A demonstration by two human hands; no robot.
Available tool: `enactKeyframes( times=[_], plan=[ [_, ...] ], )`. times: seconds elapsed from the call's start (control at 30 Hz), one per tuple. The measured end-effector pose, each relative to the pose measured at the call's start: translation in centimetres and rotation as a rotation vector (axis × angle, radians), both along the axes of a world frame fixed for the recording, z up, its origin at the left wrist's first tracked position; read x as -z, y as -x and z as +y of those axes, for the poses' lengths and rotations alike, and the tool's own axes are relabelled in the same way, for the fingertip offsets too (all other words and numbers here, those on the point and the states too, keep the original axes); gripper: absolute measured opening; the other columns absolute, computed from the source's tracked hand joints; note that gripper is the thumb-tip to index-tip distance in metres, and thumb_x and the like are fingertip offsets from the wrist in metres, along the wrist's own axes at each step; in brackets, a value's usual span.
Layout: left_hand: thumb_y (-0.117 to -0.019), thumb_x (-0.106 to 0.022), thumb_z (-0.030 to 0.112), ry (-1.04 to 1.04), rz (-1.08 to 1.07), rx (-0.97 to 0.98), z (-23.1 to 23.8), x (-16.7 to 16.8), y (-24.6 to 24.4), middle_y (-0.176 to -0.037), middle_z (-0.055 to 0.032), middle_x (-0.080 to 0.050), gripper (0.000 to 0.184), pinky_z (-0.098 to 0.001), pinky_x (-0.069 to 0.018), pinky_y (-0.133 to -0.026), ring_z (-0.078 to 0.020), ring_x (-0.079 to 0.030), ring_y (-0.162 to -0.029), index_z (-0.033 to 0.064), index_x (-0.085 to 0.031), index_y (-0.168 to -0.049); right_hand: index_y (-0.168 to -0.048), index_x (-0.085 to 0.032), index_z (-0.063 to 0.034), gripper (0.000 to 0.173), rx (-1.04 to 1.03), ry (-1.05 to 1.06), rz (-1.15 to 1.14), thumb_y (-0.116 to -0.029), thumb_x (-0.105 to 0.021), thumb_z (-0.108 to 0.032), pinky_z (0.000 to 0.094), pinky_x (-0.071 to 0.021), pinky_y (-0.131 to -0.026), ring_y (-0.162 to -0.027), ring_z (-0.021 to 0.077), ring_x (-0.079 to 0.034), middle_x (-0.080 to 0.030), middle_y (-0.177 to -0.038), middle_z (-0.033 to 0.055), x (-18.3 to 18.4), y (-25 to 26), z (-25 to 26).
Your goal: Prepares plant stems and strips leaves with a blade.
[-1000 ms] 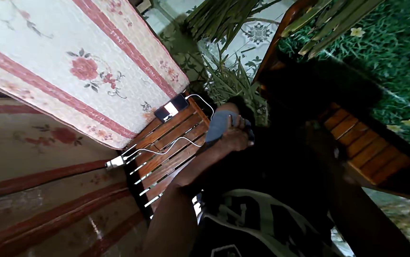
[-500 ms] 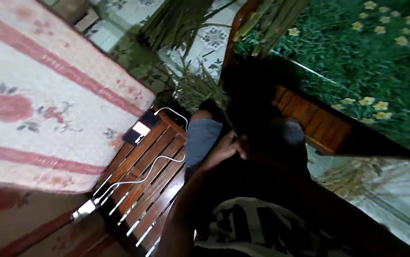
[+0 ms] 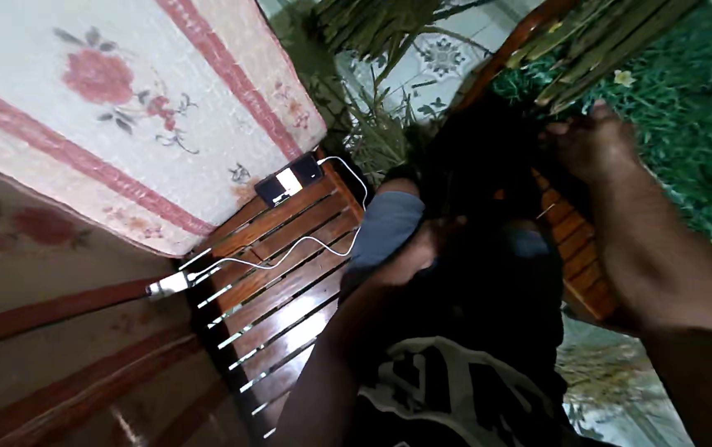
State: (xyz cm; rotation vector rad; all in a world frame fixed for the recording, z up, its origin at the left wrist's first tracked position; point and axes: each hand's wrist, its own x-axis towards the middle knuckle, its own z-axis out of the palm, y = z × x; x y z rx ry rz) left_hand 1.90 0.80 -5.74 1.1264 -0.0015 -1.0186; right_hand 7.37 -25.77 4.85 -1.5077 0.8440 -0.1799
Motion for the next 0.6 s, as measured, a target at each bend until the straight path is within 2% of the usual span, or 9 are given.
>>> enactKeyframes(
  times=[0.1, 0.17, 0.23, 0.3, 0.33, 0.4, 0.5, 0.57, 0.6],
  plan=[
    [-0.1067, -0.055, 0.036, -0.039, 0.032, 0.005, 0.2, -0.2, -0.2, -0.069, 0.0010, -0.057, 0.033, -0.0216, -0.0434, -0.048, -0.0063, -0.050, -0.054, 0.0036, -0.063, -0.103, -0.145, -0.040, -0.0086, 0.064, 0.083, -0.141, -0.063, -0.1081, -0.021, -0.058, 0.0365, -0.0587, -0.087, -0.101, 0.0179, -0.070, -0.068, -0.121, 0.0058, 2.3, -2.5, -0.3],
    [-0.1064, -0.056, 0.032, -0.070, 0.024, 0.039, 0.4, -0.8, -0.1, -0.069, 0.0018, -0.054, 0.029, -0.0220, -0.0433, -0.050, -0.0061, -0.048, -0.054, 0.0039, -0.063, -0.102, -0.140, -0.044, -0.0133, 0.050, 0.188, -0.208, -0.168, -0.1103, -0.028, -0.050, 0.0307, -0.0586, -0.083, -0.095, 0.0130, -0.069, -0.067, -0.113, 0.0019, 2.4, -3.4, 0.6],
    [-0.1075, -0.054, 0.028, -0.091, -0.034, 0.093, 0.7, -1.3, 0.2, -0.074, -0.0004, -0.054, 0.027, -0.0232, -0.0447, -0.052, -0.0072, -0.049, -0.057, 0.0032, -0.060, -0.116, -0.123, -0.050, -0.0176, 0.031, 0.278, -0.310, -0.281, -0.1106, -0.035, -0.042, 0.0235, -0.0559, -0.072, -0.078, 0.0057, -0.063, -0.062, -0.095, -0.0036, 3.3, -4.3, 0.2],
    [-0.1079, -0.053, 0.023, -0.133, -0.231, 0.108, 1.6, -2.1, 0.2, -0.094, -0.0077, -0.062, 0.035, -0.0264, -0.0522, -0.064, -0.0106, -0.058, -0.072, 0.0022, -0.054, -0.137, -0.108, -0.050, -0.0191, 0.021, 0.340, -0.396, -0.350, -0.1099, -0.039, -0.037, 0.0207, -0.0530, -0.063, -0.065, 0.0031, -0.056, -0.057, -0.082, -0.0050, 3.7, -4.5, -0.1],
    [-0.1076, -0.053, 0.022, -0.216, -0.409, 0.081, 2.6, -2.9, -0.3, -0.109, -0.0119, -0.068, 0.038, -0.0296, -0.0565, -0.079, -0.0133, -0.065, -0.088, 0.0011, -0.056, -0.139, -0.109, -0.048, -0.0193, 0.019, 0.346, -0.423, -0.367, -0.1099, -0.040, -0.036, 0.0211, -0.0537, -0.063, -0.065, 0.0035, -0.056, -0.055, -0.082, -0.0045, 3.5, -4.2, 0.0],
    [-0.1061, -0.053, 0.016, -0.437, -0.784, 0.012, 5.6, -3.9, -2.2, -0.134, -0.0180, -0.064, 0.035, -0.0415, -0.0496, -0.109, -0.0249, -0.063, -0.123, 0.0001, -0.061, -0.137, -0.114, -0.046, -0.0190, 0.023, 0.326, -0.433, -0.356, -0.1110, -0.034, -0.038, 0.0229, -0.0552, -0.070, -0.071, 0.0050, -0.059, -0.055, -0.088, -0.0038, 2.8, -3.2, 0.8],
    [-0.0942, -0.067, 0.018, -0.932, -1.119, -0.052, 10.9, -1.9, -4.8, -0.146, -0.0188, -0.056, 0.044, -0.0601, -0.0462, -0.104, -0.0391, -0.057, -0.129, 0.0085, -0.064, -0.137, -0.126, -0.048, -0.0138, 0.051, 0.153, -0.313, -0.229, -0.1104, -0.015, -0.049, 0.0323, -0.0544, -0.089, -0.097, 0.0113, -0.065, -0.064, -0.107, -0.0004, 3.7, 0.5, 1.4],
    [-0.0923, -0.070, 0.029, -1.179, -1.068, 0.059, 14.2, 1.1, -6.6, -0.162, -0.0201, -0.035, 0.058, -0.0654, -0.0436, -0.102, -0.0443, -0.048, -0.136, 0.0137, -0.056, -0.147, -0.146, -0.041, -0.0105, 0.060, -0.041, -0.184, -0.100, -0.1107, -0.008, -0.046, 0.0310, -0.0483, -0.100, -0.113, 0.0097, -0.059, -0.059, -0.129, 0.0014, 4.5, 3.4, 2.3],
    [-0.0905, -0.071, 0.031, -1.264, -1.025, 0.120, 15.6, 2.7, -7.2, -0.165, -0.0196, -0.028, 0.062, -0.0657, -0.0434, -0.101, -0.0450, -0.045, -0.137, 0.0160, -0.054, -0.148, -0.146, -0.042, -0.0086, 0.054, -0.077, -0.075, -0.021, -0.1124, -0.015, -0.040, 0.0311, -0.0508, -0.095, -0.108, 0.0097, -0.060, -0.059, -0.125, 0.0029, 5.3, 4.6, 2.9]
  ],
)
